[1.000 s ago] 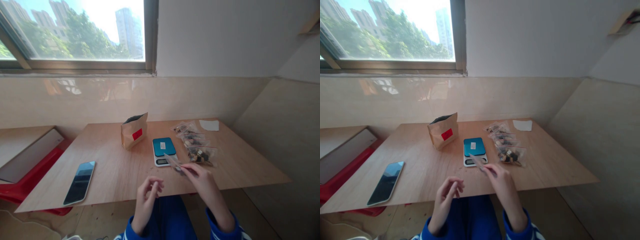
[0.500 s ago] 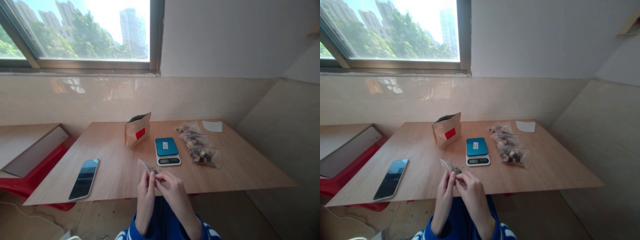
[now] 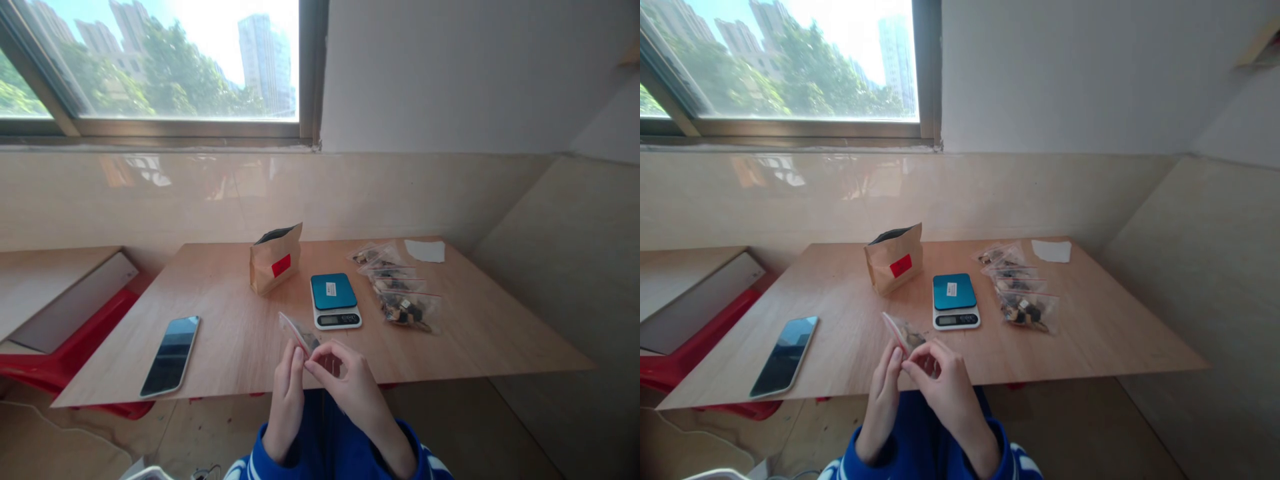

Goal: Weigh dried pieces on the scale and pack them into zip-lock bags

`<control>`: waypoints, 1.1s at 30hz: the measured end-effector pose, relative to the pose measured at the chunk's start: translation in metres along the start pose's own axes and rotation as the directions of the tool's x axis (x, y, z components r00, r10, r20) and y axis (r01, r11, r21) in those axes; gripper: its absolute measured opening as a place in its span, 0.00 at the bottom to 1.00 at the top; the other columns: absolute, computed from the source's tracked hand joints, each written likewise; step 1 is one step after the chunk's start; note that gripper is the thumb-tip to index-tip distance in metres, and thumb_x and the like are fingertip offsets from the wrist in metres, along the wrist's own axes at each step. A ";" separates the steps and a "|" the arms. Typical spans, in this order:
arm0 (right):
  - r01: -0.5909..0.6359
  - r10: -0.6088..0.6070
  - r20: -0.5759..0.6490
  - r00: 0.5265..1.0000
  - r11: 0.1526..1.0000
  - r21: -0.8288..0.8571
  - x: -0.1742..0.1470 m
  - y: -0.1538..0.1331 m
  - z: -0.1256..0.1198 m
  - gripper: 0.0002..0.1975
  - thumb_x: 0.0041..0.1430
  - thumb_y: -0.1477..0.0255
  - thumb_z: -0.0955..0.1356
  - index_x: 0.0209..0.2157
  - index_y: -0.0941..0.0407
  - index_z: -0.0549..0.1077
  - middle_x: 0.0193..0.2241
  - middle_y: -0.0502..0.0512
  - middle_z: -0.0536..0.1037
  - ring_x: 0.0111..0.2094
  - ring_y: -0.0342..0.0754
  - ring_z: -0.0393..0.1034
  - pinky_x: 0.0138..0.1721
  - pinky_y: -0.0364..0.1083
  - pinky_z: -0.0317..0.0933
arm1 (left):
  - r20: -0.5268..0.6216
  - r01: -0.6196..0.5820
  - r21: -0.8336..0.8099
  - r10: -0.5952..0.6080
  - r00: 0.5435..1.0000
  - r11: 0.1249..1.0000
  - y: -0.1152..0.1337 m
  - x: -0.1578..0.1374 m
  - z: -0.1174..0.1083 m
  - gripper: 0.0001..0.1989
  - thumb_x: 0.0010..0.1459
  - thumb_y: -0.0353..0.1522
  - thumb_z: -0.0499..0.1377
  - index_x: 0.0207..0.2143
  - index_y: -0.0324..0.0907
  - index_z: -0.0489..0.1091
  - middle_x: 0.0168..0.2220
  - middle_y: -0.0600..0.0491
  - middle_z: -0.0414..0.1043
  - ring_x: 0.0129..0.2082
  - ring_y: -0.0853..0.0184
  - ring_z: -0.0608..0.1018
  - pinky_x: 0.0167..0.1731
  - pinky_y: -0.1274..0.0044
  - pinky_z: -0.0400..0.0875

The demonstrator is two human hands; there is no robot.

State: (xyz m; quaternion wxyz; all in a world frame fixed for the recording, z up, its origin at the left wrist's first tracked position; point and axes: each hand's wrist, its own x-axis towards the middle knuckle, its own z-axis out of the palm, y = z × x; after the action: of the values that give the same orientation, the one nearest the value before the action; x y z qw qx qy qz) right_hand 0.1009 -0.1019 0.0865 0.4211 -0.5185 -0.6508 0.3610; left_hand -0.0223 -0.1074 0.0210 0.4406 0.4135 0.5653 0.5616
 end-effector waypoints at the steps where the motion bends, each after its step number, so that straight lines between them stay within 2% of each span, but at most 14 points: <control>1: -0.024 0.024 0.011 1.000 0.999 0.036 0.000 -0.001 0.000 0.08 0.58 0.68 0.69 0.28 0.56 0.73 0.24 0.49 0.73 0.26 0.42 0.66 0.28 0.40 0.59 | -0.012 0.004 -0.004 -0.004 1.000 1.000 -0.004 0.000 -0.002 0.27 0.53 0.52 0.57 0.48 0.45 0.72 0.54 0.47 0.72 0.57 0.56 0.71 0.58 0.67 0.64; 5: -0.074 0.067 0.051 0.996 0.982 0.171 -0.002 -0.002 -0.001 0.09 0.59 0.65 0.68 0.31 0.57 0.72 0.24 0.49 0.72 0.26 0.41 0.66 0.29 0.40 0.61 | 0.031 0.000 -0.047 0.001 1.000 0.999 -0.022 -0.001 -0.009 0.24 0.53 0.50 0.59 0.48 0.47 0.72 0.55 0.49 0.71 0.59 0.57 0.68 0.60 0.68 0.62; 9: -0.086 0.073 0.068 0.995 0.973 0.214 -0.004 -0.002 -0.001 0.08 0.59 0.65 0.68 0.34 0.56 0.72 0.24 0.48 0.72 0.25 0.42 0.67 0.28 0.40 0.62 | 0.046 0.086 -0.139 -0.080 0.996 0.987 -0.031 0.001 -0.015 0.26 0.47 0.51 0.64 0.44 0.46 0.75 0.57 0.48 0.70 0.61 0.53 0.66 0.59 0.67 0.62; 12: -0.023 0.022 0.017 1.000 0.997 0.078 -0.005 -0.003 -0.001 0.06 0.59 0.67 0.67 0.34 0.56 0.73 0.23 0.48 0.73 0.24 0.42 0.67 0.27 0.40 0.62 | 0.052 0.071 -0.160 -0.063 0.997 0.985 -0.020 0.002 -0.014 0.22 0.48 0.48 0.64 0.42 0.46 0.75 0.52 0.48 0.73 0.57 0.55 0.70 0.54 0.69 0.67; 15: 0.087 -0.093 -0.047 0.995 0.990 -0.113 -0.007 -0.003 -0.001 0.05 0.61 0.69 0.66 0.34 0.55 0.73 0.24 0.49 0.74 0.24 0.43 0.68 0.27 0.41 0.61 | 0.199 -0.052 -0.102 0.071 0.977 0.993 0.003 0.004 -0.011 0.14 0.55 0.45 0.60 0.35 0.44 0.74 0.38 0.49 0.76 0.43 0.60 0.76 0.43 0.74 0.72; 18: 0.154 -0.170 -0.045 0.984 0.958 -0.242 -0.008 -0.001 -0.001 0.05 0.63 0.73 0.65 0.34 0.55 0.72 0.26 0.50 0.76 0.25 0.44 0.70 0.29 0.41 0.62 | 0.344 -0.153 -0.031 0.154 0.926 0.988 0.023 0.005 -0.008 0.12 0.61 0.41 0.55 0.31 0.42 0.70 0.29 0.53 0.71 0.33 0.67 0.74 0.36 0.77 0.69; 21: 0.158 -0.182 -0.052 0.982 0.940 -0.303 -0.007 0.004 -0.002 0.05 0.62 0.74 0.65 0.32 0.55 0.72 0.26 0.50 0.76 0.25 0.44 0.71 0.28 0.41 0.62 | 0.394 -0.176 0.035 0.148 0.907 0.984 0.031 0.006 -0.008 0.13 0.63 0.40 0.53 0.31 0.41 0.68 0.27 0.55 0.69 0.29 0.69 0.72 0.32 0.79 0.67; 25: 0.145 -0.191 -0.139 0.972 0.947 -0.285 -0.005 0.010 0.000 0.06 0.62 0.74 0.64 0.30 0.55 0.71 0.24 0.50 0.77 0.24 0.44 0.72 0.28 0.41 0.64 | 0.337 -0.199 0.130 0.146 0.930 0.971 0.032 0.007 -0.003 0.14 0.61 0.40 0.54 0.26 0.40 0.65 0.20 0.56 0.66 0.22 0.71 0.69 0.25 0.79 0.63; 29: 0.169 -0.235 -0.215 0.948 0.942 -0.289 0.000 0.017 0.001 0.08 0.63 0.71 0.63 0.31 0.55 0.71 0.25 0.51 0.78 0.26 0.45 0.74 0.29 0.41 0.66 | 0.318 -0.171 0.128 0.123 0.940 0.977 0.032 0.005 0.000 0.15 0.59 0.40 0.54 0.24 0.41 0.63 0.18 0.56 0.65 0.19 0.71 0.68 0.21 0.80 0.62; 31: 0.119 -0.221 -0.336 0.916 0.947 -0.299 0.004 0.021 -0.007 0.08 0.63 0.69 0.63 0.33 0.55 0.72 0.26 0.52 0.78 0.25 0.45 0.75 0.28 0.41 0.67 | 0.329 -0.143 0.125 0.095 0.940 0.982 0.032 0.001 -0.003 0.16 0.60 0.42 0.54 0.24 0.41 0.64 0.18 0.57 0.64 0.18 0.71 0.68 0.20 0.80 0.61; 33: 0.051 -0.185 -0.492 0.850 0.960 -0.274 0.008 0.023 -0.020 0.09 0.63 0.66 0.64 0.35 0.56 0.72 0.27 0.54 0.79 0.26 0.46 0.75 0.28 0.42 0.68 | 0.319 -0.121 0.122 0.077 0.945 0.985 0.032 -0.003 -0.010 0.18 0.60 0.43 0.54 0.23 0.41 0.65 0.17 0.56 0.65 0.18 0.72 0.68 0.19 0.80 0.60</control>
State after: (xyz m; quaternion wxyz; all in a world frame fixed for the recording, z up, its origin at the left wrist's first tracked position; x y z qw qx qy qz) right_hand 0.1274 -0.0891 0.0746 0.5317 -0.6035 -0.5861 0.0979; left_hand -0.0320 -0.1117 0.0527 0.4658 0.5551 0.5047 0.4692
